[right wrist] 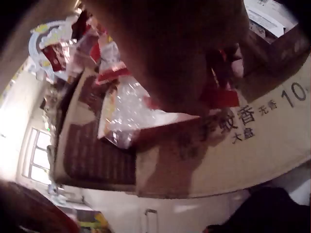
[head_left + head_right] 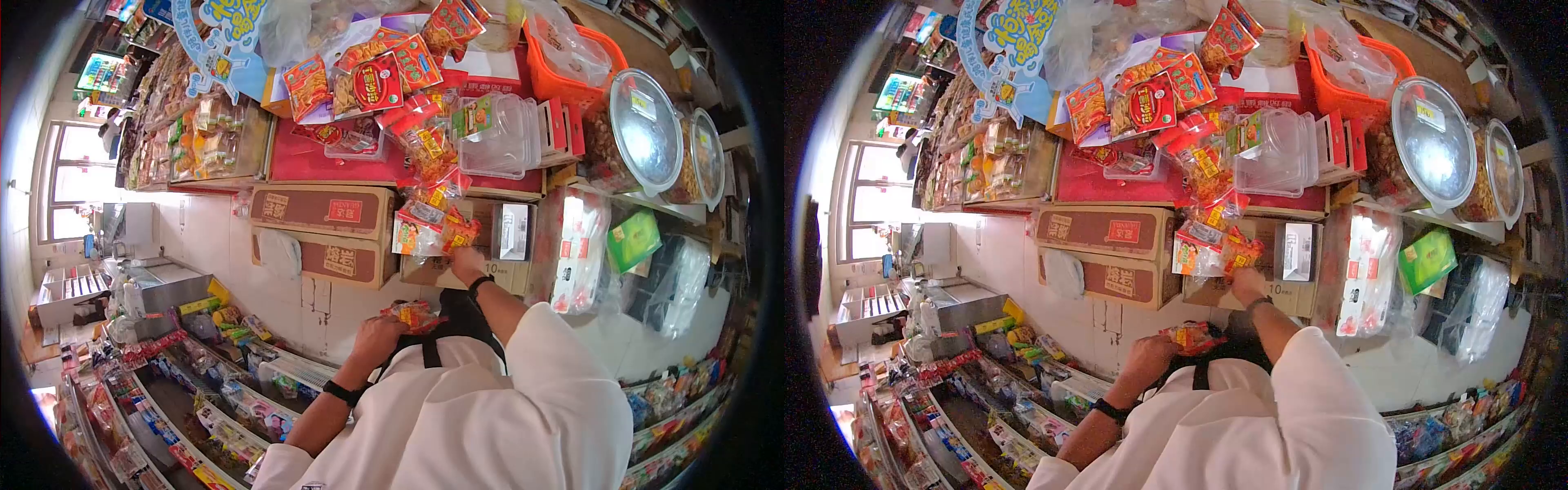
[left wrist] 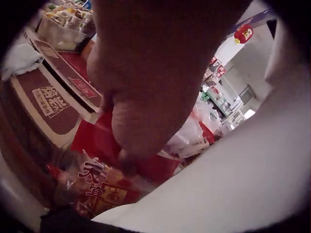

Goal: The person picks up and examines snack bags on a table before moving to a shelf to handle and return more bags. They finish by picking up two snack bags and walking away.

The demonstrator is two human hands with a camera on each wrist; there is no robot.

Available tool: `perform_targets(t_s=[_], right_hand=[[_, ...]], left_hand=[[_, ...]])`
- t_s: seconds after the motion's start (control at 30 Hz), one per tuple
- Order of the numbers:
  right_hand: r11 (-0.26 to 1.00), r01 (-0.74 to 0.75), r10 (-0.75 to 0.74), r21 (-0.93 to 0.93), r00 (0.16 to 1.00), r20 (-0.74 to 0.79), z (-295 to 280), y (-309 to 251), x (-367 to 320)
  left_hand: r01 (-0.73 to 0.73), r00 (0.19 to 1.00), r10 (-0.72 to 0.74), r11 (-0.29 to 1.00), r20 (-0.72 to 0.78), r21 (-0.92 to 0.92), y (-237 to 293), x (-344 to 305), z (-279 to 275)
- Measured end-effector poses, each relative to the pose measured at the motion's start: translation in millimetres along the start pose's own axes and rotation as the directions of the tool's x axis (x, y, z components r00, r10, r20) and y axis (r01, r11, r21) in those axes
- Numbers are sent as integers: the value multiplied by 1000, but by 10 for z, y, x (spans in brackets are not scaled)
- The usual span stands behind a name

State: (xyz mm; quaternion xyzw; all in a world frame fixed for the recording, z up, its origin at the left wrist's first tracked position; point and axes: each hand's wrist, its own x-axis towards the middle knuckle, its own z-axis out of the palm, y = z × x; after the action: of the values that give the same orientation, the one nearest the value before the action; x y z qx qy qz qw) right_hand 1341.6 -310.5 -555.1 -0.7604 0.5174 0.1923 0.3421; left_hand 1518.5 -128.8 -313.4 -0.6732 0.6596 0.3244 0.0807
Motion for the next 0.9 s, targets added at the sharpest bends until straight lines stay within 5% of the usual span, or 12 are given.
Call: perform_targets(t_s=[0.07,0.17,0.2,0.23,0.33,0.47,0.57,0.63,0.7,0.73,0.8,0.9], right_hand=[[997,71,-72,-22,995,-72,-74,82,-83],[980,198,-200,-27,974,-111,-419,122,-490],[913,407,-394,23,896,-204,-641,49,-759],[802,595,-553,54,773,-312,-853,-34,-989],[694,692,-682,198,720,-127,-1327,-286,-1451],[546,769,-732,333,631,-257,-1253,-272,-1456],[579,546,-697,606,717,20,-1445,-280,-1269],[358,165,-479,919,878,29,-1313,-214,-843],[61,235,82,970,968,-239,-862,19,8],[66,233,75,970,968,-238,-885,-1,223],[-1,19,380,1000,925,-17,-950,-58,555],[47,242,240,969,939,-246,-580,-49,928]], left_hand=[[35,998,-34,999,58,-18,7,8,22],[-198,917,192,980,-350,21,64,110,6],[-229,878,257,966,-404,118,162,145,-150],[-225,882,252,968,-399,113,233,178,-239],[-283,849,287,956,-443,78,318,279,-363],[-336,871,354,935,-341,113,141,325,-139],[-291,873,294,954,-389,67,61,228,-97],[-252,881,237,968,-410,19,24,120,-50],[-168,898,131,984,-420,-53,-25,25,-9],[-163,897,124,985,-424,-57,-33,-34,-1],[-126,896,88,990,-434,-60,-4,-137,-19],[-92,893,15,984,-449,-150,56,-274,-67]])
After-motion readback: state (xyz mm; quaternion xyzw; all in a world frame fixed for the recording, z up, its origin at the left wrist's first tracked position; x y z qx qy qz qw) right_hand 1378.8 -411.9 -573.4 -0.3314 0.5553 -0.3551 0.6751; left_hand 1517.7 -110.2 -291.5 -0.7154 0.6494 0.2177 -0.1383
